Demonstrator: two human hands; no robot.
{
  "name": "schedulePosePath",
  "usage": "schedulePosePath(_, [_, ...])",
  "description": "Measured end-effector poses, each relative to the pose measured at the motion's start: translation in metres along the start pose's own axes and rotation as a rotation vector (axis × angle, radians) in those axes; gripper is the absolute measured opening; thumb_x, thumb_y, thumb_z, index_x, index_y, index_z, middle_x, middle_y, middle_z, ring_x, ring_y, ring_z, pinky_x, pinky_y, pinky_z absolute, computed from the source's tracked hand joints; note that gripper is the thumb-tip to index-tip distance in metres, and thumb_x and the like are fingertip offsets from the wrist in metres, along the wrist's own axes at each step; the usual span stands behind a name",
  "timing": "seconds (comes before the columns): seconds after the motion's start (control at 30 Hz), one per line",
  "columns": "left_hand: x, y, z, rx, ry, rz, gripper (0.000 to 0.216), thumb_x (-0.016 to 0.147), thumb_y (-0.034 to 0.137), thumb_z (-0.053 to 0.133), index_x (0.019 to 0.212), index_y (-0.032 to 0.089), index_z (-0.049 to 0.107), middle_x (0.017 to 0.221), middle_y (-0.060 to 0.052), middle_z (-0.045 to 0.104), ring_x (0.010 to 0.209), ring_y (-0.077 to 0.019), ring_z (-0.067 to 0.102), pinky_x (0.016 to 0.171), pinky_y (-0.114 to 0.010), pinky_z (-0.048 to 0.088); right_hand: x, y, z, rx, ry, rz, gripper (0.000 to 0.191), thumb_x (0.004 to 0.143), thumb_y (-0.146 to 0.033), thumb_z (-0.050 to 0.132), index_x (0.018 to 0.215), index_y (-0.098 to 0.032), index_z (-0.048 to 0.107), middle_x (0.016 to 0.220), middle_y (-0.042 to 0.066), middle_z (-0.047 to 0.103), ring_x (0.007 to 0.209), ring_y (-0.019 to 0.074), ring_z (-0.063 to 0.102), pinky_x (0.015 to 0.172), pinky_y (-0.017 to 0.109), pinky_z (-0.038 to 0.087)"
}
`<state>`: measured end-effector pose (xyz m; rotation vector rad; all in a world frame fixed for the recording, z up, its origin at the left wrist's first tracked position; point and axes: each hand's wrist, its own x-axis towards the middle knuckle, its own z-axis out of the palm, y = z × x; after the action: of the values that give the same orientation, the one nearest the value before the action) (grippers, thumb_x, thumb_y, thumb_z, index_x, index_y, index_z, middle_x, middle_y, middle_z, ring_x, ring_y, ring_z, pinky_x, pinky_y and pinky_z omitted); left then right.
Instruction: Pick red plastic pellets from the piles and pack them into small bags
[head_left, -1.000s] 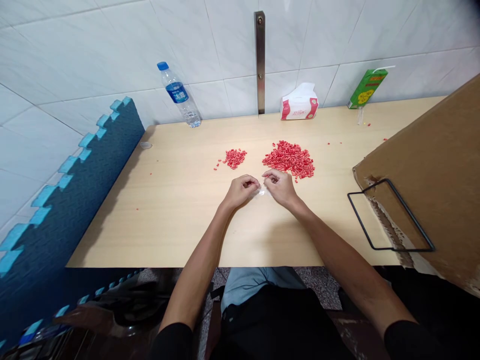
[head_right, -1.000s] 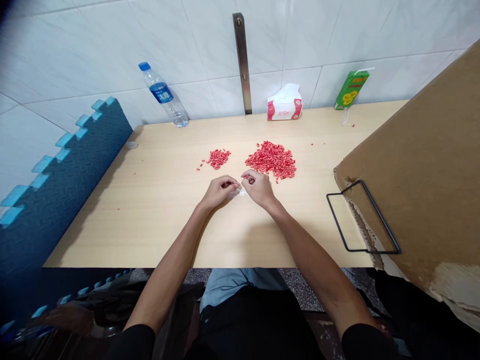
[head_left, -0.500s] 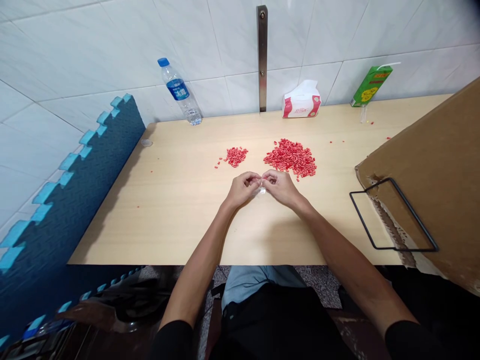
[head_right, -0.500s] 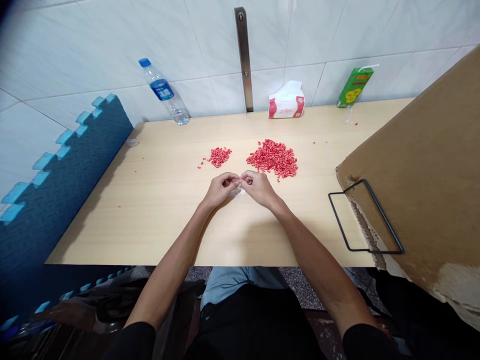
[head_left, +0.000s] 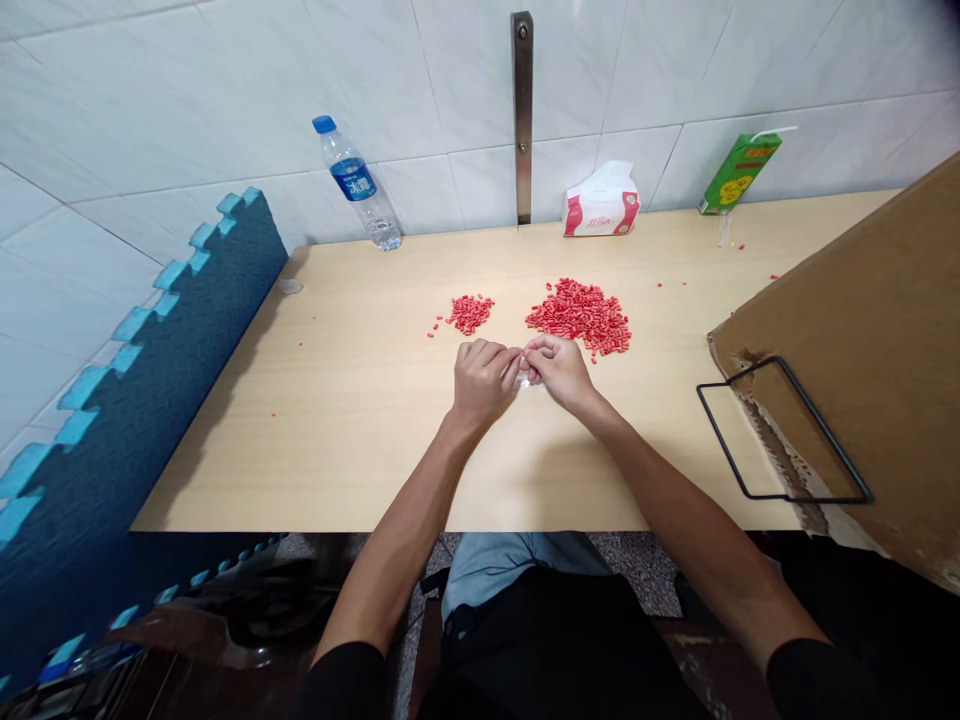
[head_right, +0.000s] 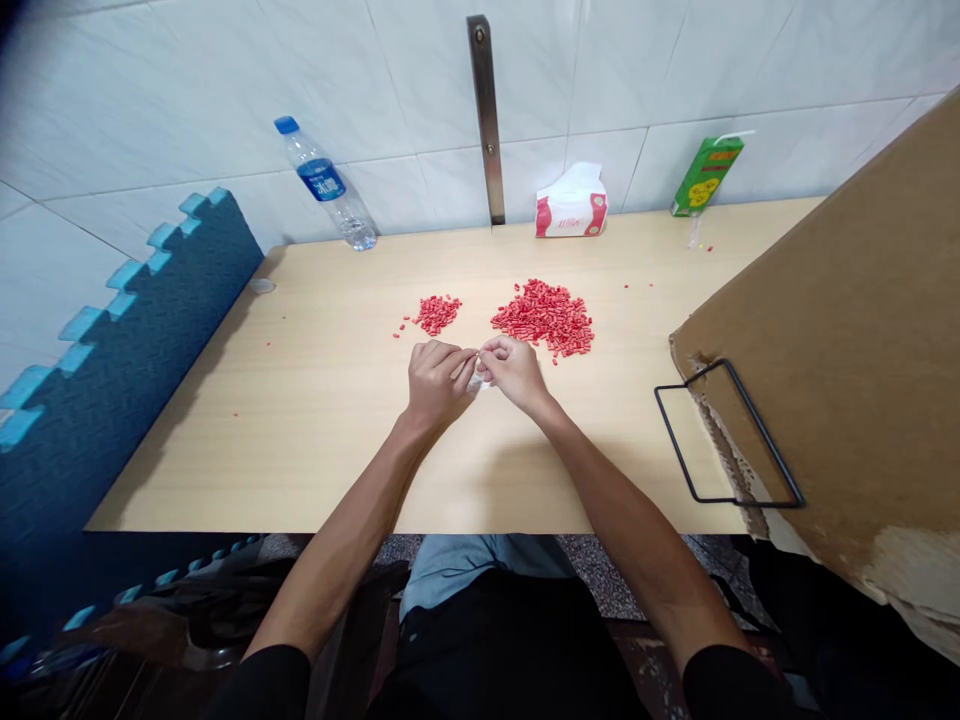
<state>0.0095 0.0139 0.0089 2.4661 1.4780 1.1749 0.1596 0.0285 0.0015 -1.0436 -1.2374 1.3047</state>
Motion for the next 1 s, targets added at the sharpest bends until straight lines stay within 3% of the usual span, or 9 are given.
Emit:
schedulePosePath(0.47, [0.0, -0.005, 0.005, -0.021, -0.02, -0.032, 0.025, 0.092, 0.031, 0.047, 0.09, 0.02, 0.069, 0.079, -0.008, 0.064, 0.081, -0.0214, 0.053, 0.08, -0.036, 0.039, 0.0, 0.001, 0.002, 0.118, -0.073, 0.042, 0.023, 0.071, -0.039, 0.068, 0.076, -0.017, 0.061, 0.061, 0.0, 0.065, 0.048, 0.0094, 0.056, 0.046, 0.022, 0.045])
schedulePosePath(0.77, [0.002, -0.004, 0.001, -0.209, -0.037, -0.215, 0.017, 0.086, 0.029, 0.055, 0.082, 0.02, 0.068, 0.08, -0.005, 0.066, 0.081, -0.0187, 0.057, 0.08, -0.033, 0.043, 0.0, 0.008, 0.0, 0.083, -0.123, 0.006, 0.024, 0.073, -0.039, 0.067, 0.08, -0.016, 0.062, 0.063, -0.001, 0.064, 0.051, 0.0099, 0.058, 0.049, 0.022, 0.046])
schedulePosePath(1.0, [0.006, 0.003, 0.001, -0.487, 0.056, -0.412, 0.011, 0.078, 0.026, 0.061, 0.072, 0.018, 0.067, 0.076, -0.002, 0.064, 0.072, -0.014, 0.057, 0.07, -0.027, 0.045, -0.004, 0.006, 0.004, -0.013, -0.107, -0.009, 0.022, 0.074, -0.037, 0.068, 0.081, -0.017, 0.063, 0.062, -0.001, 0.064, 0.054, 0.0107, 0.06, 0.053, 0.023, 0.049])
